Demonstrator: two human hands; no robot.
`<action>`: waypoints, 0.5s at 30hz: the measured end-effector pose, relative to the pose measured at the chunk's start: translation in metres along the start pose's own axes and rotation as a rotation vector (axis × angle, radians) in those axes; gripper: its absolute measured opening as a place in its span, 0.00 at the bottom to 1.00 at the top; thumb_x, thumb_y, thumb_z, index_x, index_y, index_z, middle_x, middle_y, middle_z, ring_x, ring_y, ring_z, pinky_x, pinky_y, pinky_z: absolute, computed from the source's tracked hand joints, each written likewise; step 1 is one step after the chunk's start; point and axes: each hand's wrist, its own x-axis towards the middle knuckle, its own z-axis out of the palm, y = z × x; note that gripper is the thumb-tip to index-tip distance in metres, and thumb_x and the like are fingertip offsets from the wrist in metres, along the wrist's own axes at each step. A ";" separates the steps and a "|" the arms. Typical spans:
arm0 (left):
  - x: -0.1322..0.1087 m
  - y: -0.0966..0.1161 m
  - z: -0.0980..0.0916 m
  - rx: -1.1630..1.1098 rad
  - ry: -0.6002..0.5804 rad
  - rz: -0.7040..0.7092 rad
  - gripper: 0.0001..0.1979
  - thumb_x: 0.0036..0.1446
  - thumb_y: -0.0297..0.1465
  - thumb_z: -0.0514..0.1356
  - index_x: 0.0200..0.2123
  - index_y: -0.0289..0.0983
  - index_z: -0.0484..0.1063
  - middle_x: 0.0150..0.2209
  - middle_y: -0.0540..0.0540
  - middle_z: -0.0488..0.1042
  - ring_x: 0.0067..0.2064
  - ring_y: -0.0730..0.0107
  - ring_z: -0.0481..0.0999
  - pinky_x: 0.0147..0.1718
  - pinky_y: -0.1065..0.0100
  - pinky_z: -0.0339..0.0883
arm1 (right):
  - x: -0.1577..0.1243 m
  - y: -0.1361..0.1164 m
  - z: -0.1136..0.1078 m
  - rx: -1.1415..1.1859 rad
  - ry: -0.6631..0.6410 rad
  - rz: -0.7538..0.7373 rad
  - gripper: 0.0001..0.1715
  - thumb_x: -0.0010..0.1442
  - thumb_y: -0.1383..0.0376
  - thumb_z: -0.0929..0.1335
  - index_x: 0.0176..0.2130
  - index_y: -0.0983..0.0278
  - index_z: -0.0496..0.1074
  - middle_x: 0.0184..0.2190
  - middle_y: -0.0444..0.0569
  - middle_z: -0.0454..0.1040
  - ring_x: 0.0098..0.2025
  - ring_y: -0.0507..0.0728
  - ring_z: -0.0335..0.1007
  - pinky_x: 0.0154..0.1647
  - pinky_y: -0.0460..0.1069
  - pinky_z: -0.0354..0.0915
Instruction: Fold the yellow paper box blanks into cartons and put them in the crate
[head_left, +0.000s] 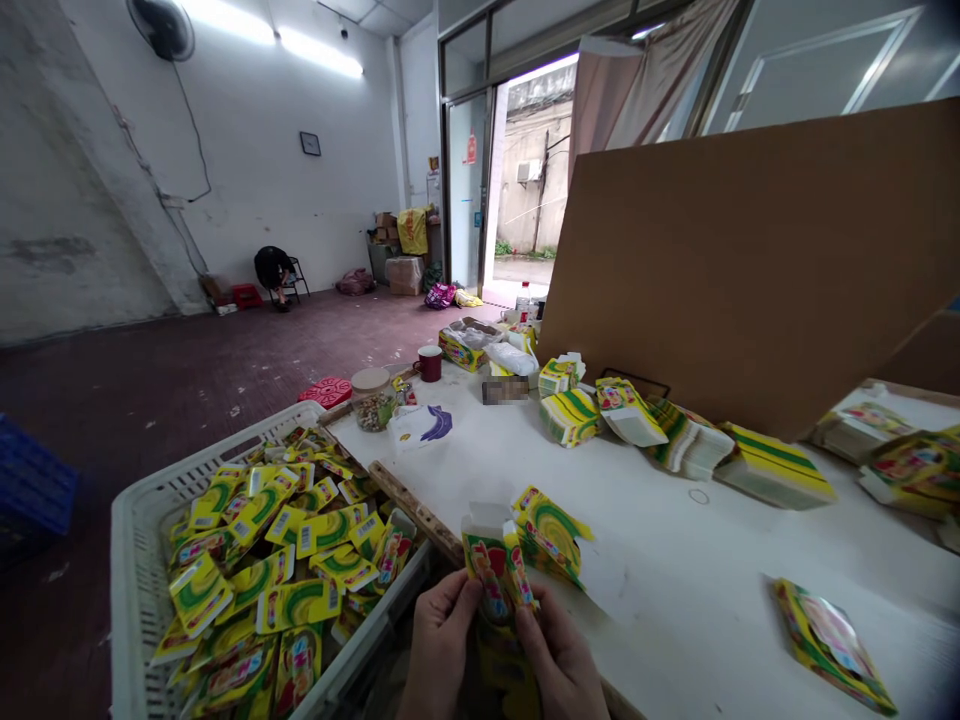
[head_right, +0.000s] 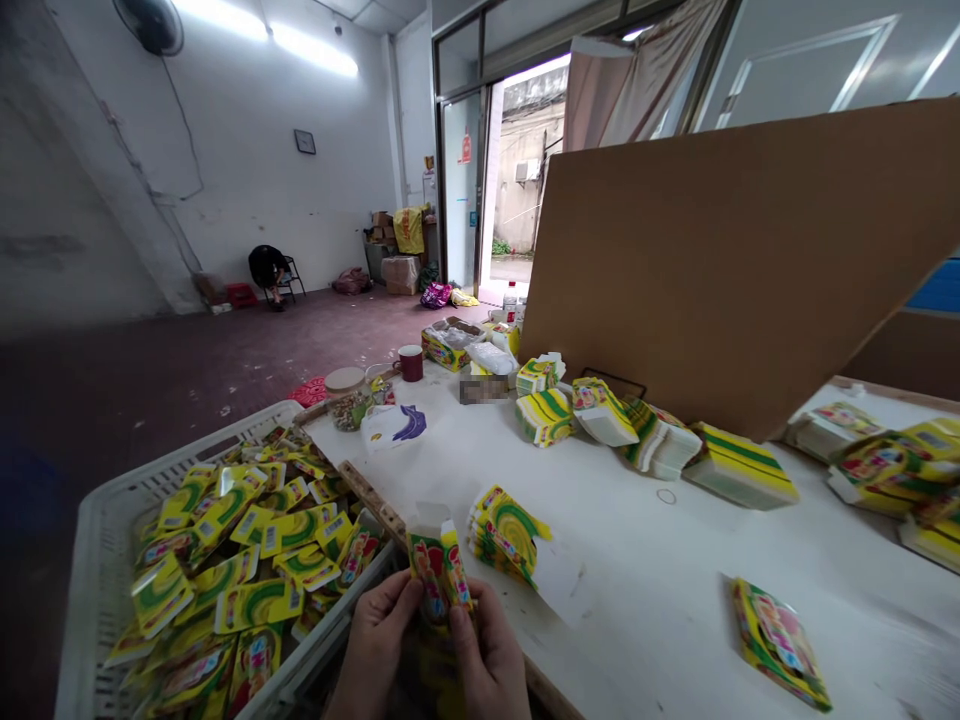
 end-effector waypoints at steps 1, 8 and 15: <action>0.000 -0.002 0.001 0.001 0.002 0.000 0.16 0.50 0.43 0.66 0.35 0.36 0.81 0.31 0.46 0.80 0.35 0.63 0.76 0.35 0.69 0.68 | 0.000 0.001 0.001 0.009 0.025 0.021 0.22 0.58 0.48 0.67 0.42 0.62 0.73 0.34 0.49 0.79 0.34 0.58 0.74 0.35 0.48 0.69; 0.002 -0.003 0.006 -0.162 -0.037 0.004 0.12 0.54 0.39 0.65 0.38 0.39 0.78 0.37 0.47 0.80 0.41 0.63 0.77 0.43 0.68 0.68 | 0.009 -0.002 -0.013 -0.055 0.040 0.061 0.24 0.54 0.46 0.69 0.37 0.64 0.78 0.31 0.50 0.79 0.35 0.60 0.73 0.36 0.48 0.69; 0.000 0.005 0.003 -0.161 -0.034 -0.006 0.13 0.55 0.36 0.64 0.41 0.34 0.77 0.34 0.44 0.81 0.37 0.60 0.79 0.38 0.64 0.72 | 0.008 0.012 -0.014 -0.194 0.038 0.048 0.24 0.53 0.47 0.70 0.24 0.65 0.75 0.20 0.45 0.72 0.25 0.54 0.66 0.23 0.45 0.63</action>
